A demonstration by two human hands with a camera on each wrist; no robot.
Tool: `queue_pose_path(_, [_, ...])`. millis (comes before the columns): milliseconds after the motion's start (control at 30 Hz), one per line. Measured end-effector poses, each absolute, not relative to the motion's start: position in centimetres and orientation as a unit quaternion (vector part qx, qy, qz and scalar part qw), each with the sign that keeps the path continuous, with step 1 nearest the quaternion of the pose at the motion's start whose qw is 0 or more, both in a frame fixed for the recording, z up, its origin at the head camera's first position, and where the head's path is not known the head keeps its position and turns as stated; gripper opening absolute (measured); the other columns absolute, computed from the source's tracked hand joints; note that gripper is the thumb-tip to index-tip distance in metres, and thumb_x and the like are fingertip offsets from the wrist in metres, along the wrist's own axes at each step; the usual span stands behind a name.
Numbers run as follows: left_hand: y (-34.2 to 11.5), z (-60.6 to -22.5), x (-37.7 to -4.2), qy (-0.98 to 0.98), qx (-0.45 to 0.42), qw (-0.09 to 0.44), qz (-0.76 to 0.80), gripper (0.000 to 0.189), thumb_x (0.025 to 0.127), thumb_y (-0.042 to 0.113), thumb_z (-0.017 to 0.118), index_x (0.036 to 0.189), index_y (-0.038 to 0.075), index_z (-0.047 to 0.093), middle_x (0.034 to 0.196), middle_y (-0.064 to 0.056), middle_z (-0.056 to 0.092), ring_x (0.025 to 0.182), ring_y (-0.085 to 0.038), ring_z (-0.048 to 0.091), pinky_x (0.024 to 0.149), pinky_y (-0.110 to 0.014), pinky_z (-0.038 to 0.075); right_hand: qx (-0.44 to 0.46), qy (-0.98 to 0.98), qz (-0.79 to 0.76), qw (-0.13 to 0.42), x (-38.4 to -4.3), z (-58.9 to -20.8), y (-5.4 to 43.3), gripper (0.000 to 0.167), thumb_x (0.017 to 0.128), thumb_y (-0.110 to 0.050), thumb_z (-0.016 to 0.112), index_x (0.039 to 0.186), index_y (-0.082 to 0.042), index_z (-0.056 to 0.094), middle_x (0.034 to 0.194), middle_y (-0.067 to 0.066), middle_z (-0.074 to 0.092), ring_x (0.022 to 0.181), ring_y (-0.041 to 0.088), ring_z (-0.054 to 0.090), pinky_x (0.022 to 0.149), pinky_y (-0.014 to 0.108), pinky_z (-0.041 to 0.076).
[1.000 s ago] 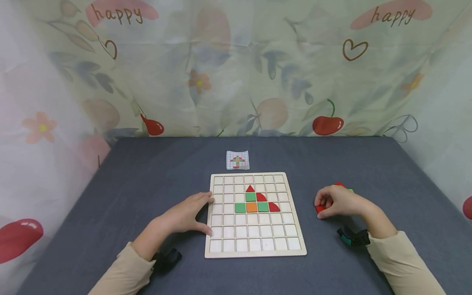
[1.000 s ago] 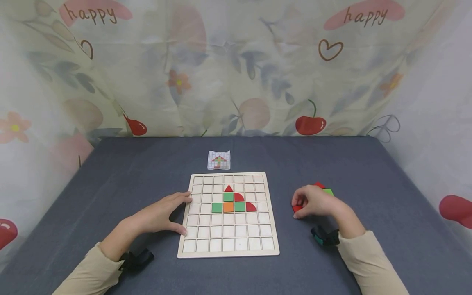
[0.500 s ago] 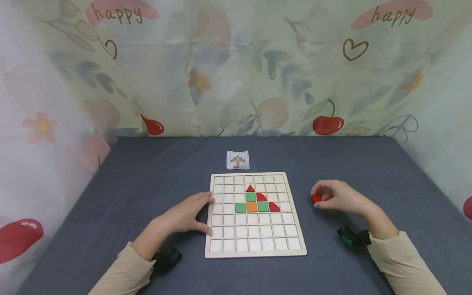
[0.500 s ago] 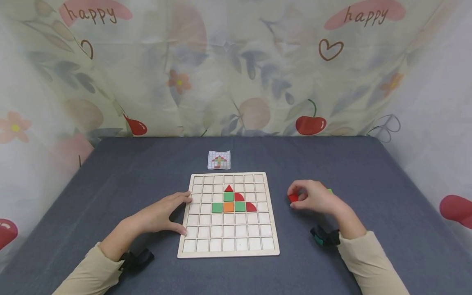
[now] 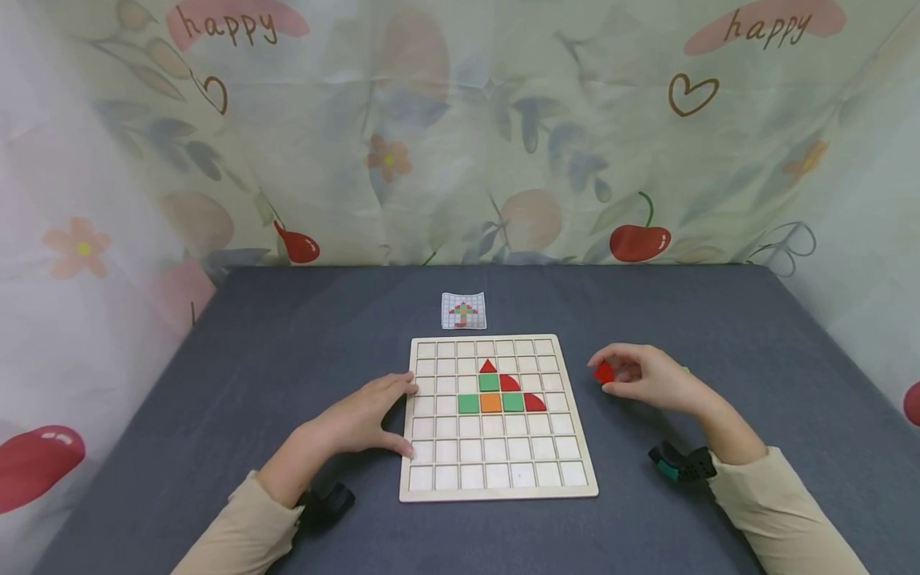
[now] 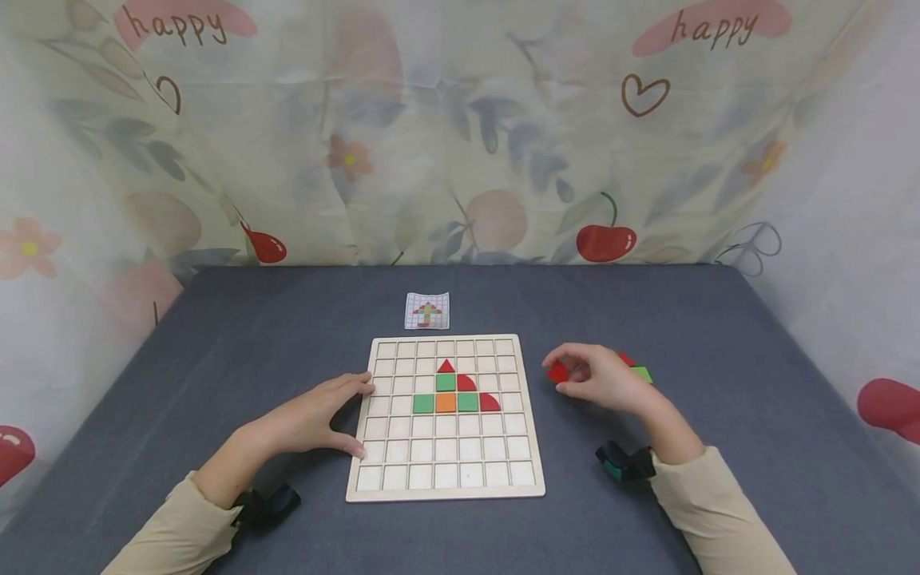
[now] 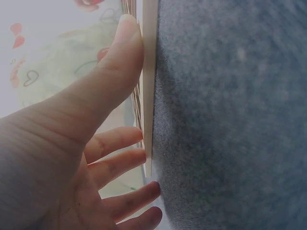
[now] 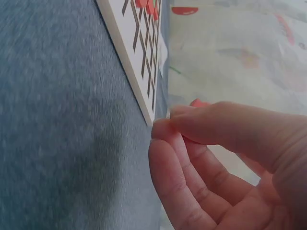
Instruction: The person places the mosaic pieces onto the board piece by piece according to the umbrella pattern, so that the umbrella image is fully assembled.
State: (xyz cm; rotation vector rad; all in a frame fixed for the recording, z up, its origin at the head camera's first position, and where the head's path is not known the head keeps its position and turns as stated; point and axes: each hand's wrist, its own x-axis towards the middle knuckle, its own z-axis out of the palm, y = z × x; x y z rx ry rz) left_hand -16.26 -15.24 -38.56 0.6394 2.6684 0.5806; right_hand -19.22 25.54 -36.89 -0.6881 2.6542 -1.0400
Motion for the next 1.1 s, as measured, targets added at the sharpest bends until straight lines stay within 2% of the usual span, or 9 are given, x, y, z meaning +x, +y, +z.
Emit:
queue_pose_path(133, [-15.3, -38.6, -16.3, 0.937, 0.228, 0.168, 0.205, 0.089, 0.068, 0.045, 0.079, 0.138, 0.005, 0.042, 0.15, -0.015, 0.032, 0.139, -0.032, 0.03, 0.112, -0.049, 0.029, -0.239, 0.89, -0.371, 0.118, -19.1, -36.7, 24.8, 0.033, 0.082, -0.006, 0.069, 0.112, 0.001, 0.057, 0.087, 0.009, 0.062, 0.068, 0.004, 0.06, 0.061, 0.021, 0.05])
queue_pose_path(267, [-15.3, -38.6, -16.3, 0.936, 0.232, 0.168, 0.204, 0.088, 0.069, 0.045, 0.079, 0.138, 0.004, 0.042, 0.15, -0.015, 0.033, 0.139, -0.032, 0.031, 0.112, -0.049, 0.029, -0.228, 0.889, -0.376, 0.128, -19.1, -36.7, 24.1, 0.033, 0.081, -0.009, 0.071, 0.108, 0.002, 0.054, 0.085, 0.008, 0.062, 0.072, 0.006, 0.064, 0.064, 0.02, 0.052])
queue_pose_path(400, [-15.3, -38.5, -16.3, 0.936, 0.234, 0.169, 0.203, 0.088, 0.069, 0.045, 0.078, 0.138, 0.004, 0.042, 0.15, -0.015, 0.033, 0.139, -0.032, 0.03, 0.112, -0.049, 0.029, -0.23, 0.892, -0.369, 0.124, -19.2, -36.7, 23.2, 0.026, 0.081, -0.01, 0.071, 0.101, 0.0, 0.057, 0.087, 0.008, 0.064, 0.074, 0.005, 0.062, 0.068, 0.018, 0.053])
queue_pose_path(567, [-15.3, -38.5, -16.3, 0.936, 0.231, 0.17, 0.203, 0.088, 0.069, 0.045, 0.079, 0.138, 0.004, 0.042, 0.15, -0.015, 0.032, 0.139, -0.033, 0.03, 0.112, -0.049, 0.028, -0.239, 0.889, -0.37, 0.123, -19.3, -36.7, 22.1, 0.018, 0.082, -0.01, 0.07, 0.098, -0.004, 0.064, 0.087, 0.007, 0.065, 0.071, 0.005, 0.058, 0.066, 0.018, 0.051])
queue_pose_path(800, [-15.2, -38.4, -16.3, 0.936, 0.228, 0.172, 0.205, 0.089, 0.069, 0.045, 0.079, 0.138, 0.005, 0.042, 0.151, -0.015, 0.032, 0.139, -0.032, 0.03, 0.112, -0.049, 0.028, -0.249, 0.889, -0.365, 0.119, -19.5, -36.4, 20.2, 0.021, 0.084, -0.015, 0.069, 0.102, -0.004, 0.066, 0.086, 0.005, 0.065, 0.072, 0.008, 0.054, 0.064, 0.019, 0.047])
queue_pose_path(1100, [-15.3, -38.4, -16.3, 0.936, 0.228, 0.173, 0.203, 0.088, 0.069, 0.045, 0.079, 0.138, 0.005, 0.042, 0.151, -0.015, 0.032, 0.139, -0.032, 0.03, 0.112, -0.049, 0.028, -0.251, 0.887, -0.372, 0.11, -20.1, -36.8, 17.9, 0.022, 0.083, -0.013, 0.07, 0.103, -0.006, 0.063, 0.088, 0.006, 0.065, 0.077, 0.013, 0.057, 0.067, 0.02, 0.05])
